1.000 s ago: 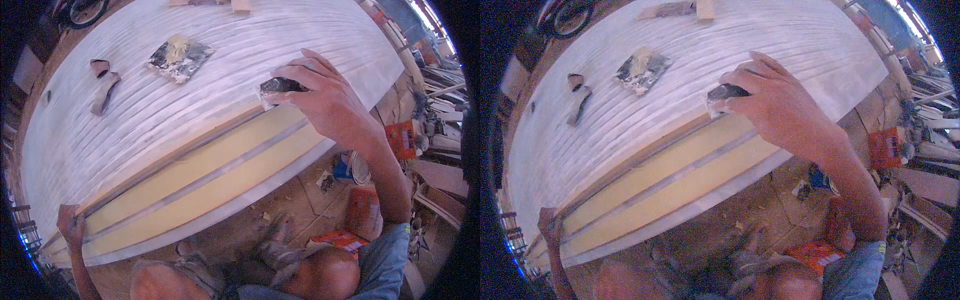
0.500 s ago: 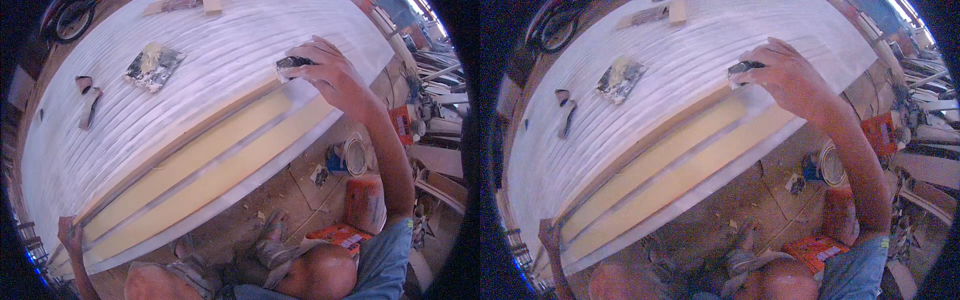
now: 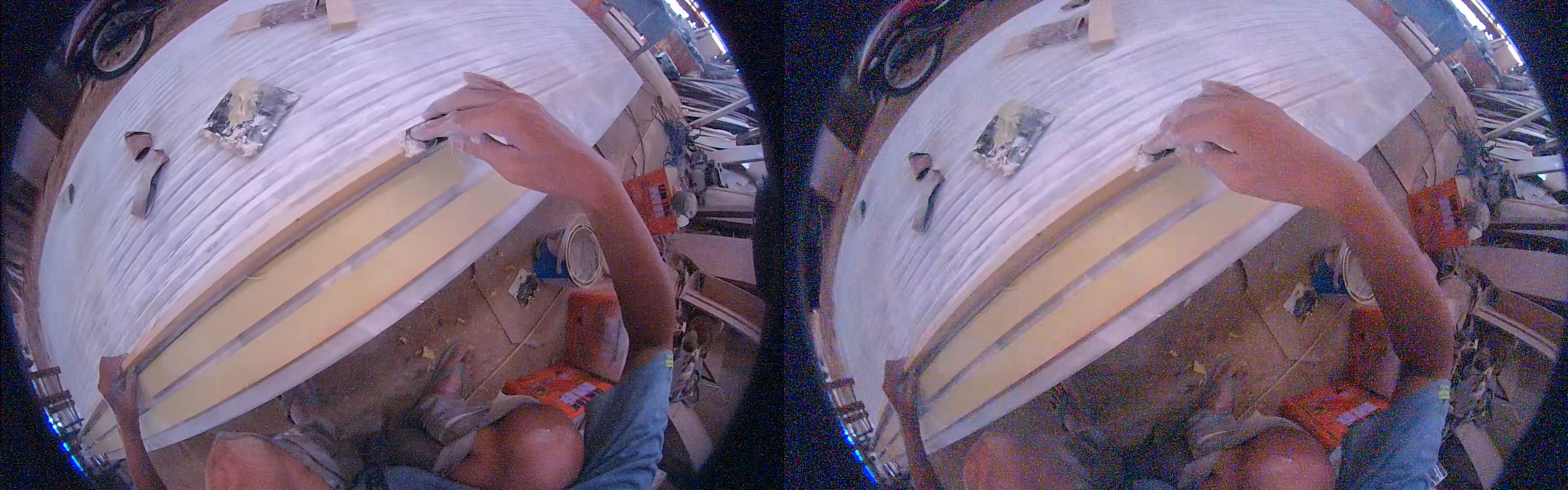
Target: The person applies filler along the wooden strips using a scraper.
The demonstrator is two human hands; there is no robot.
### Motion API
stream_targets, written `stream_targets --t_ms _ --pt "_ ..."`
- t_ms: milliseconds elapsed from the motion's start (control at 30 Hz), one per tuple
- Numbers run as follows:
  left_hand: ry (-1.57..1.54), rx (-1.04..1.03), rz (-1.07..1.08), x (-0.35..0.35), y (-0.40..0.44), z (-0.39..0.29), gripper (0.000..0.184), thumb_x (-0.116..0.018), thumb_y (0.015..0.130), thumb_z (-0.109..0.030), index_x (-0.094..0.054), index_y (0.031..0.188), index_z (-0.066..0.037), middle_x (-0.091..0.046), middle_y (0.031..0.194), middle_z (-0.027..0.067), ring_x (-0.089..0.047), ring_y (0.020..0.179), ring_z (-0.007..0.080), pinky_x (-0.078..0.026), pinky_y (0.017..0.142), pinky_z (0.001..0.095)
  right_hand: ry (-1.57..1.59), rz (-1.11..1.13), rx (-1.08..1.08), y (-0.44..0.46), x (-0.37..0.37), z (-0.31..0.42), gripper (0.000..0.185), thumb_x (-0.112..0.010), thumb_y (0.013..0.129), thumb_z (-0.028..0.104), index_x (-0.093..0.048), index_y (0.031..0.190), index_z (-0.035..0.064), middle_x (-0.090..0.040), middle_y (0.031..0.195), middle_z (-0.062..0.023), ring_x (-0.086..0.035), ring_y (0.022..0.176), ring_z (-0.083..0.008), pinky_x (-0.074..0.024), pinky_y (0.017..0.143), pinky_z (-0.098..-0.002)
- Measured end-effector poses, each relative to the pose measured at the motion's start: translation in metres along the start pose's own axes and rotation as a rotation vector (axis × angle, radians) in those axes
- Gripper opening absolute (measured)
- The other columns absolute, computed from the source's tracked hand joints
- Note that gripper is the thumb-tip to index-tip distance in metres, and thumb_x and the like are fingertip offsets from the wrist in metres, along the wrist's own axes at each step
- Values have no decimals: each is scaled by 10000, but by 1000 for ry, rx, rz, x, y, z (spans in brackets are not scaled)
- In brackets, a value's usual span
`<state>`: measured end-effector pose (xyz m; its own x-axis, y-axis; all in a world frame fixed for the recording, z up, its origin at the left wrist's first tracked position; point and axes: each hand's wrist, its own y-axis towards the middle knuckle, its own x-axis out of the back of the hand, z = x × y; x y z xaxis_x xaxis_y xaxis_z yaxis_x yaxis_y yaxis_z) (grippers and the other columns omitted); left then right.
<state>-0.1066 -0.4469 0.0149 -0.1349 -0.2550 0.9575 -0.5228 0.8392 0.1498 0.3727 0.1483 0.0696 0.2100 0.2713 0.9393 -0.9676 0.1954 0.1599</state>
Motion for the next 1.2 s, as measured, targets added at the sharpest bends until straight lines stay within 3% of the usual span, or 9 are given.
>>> stream_targets --t_ms 133,200,433,500,633,700,800,900,1200 --pt "12 -58 -10 0 0 -5 294 -725 771 -45 -706 1060 5 -685 990 164 -634 942 345 -500 874 437 -113 101 -112 4 8 -17 397 -634 897 45 -716 1275 133 -680 1293 -101 -589 1268 -298 -291 1245 -506" --pt "30 -48 -9 1 -1 -5 298 -725 766 -42 -705 1060 5 -684 988 163 -636 940 344 -500 874 437 -410 -64 -46 2 12 -30 308 -616 885 92 -752 1159 120 -699 1076 -118 -611 1093 -332 -458 1035 -465" --pt "69 76 24 -1 4 -3 308 -721 761 -65 -708 1061 3 -678 976 162 -631 936 341 -501 864 434 -209 -186 160 18 -1 22 318 -627 816 64 -759 1098 126 -676 1126 -114 -607 1112 -322 -445 1066 -437" --pt "114 44 31 0 3 0 309 -717 760 -68 -708 1061 1 -677 975 164 -631 934 339 -501 861 434 -266 -31 75 19 -4 36 342 -630 855 45 -753 1155 155 -656 1250 -94 -578 1248 -313 -347 1215 -481" --pt "21 -7 17 2 2 -9 315 -712 765 -72 -707 1070 3 -680 983 169 -631 936 346 -502 864 437 -354 -29 88 14 2 16 349 -615 867 28 -755 1155 167 -652 1262 -96 -577 1252 -311 -343 1221 -481" --pt "6 9 30 2 4 -12 319 -713 767 -74 -707 1076 5 -682 987 171 -630 938 349 -502 868 438 -390 -78 129 7 5 6 340 -607 808 33 -756 1092 144 -662 1212 -92 -594 1185 -303 -422 1125 -428" --pt "61 -5 23 2 3 -5 319 -713 769 -74 -705 1077 9 -680 988 171 -630 932 350 -502 869 439 -430 -54 58 -5 7 -11 344 -616 862 14 -752 1149 148 -648 1284 -96 -574 1247 -317 -335 1222 -480" --pt "76 9 20 2 4 -4 327 -715 766 -75 -701 1081 11 -676 986 169 -629 925 352 -504 869 443 -434 -90 51 -13 12 -24 319 -592 850 46 -753 1110 133 -669 1235 -108 -589 1196 -323 -429 1118 -452" --pt "119 78 88 10 0 5 356 -725 794 -112 -698 1127 10 -697 1071 196 -648 994 358 -512 896 450 -337 -110 31 -26 15 -50 296 -635 894 46 -741 1161 118 -653 1298 -109 -573 1230 -335 -412 1133 -442"
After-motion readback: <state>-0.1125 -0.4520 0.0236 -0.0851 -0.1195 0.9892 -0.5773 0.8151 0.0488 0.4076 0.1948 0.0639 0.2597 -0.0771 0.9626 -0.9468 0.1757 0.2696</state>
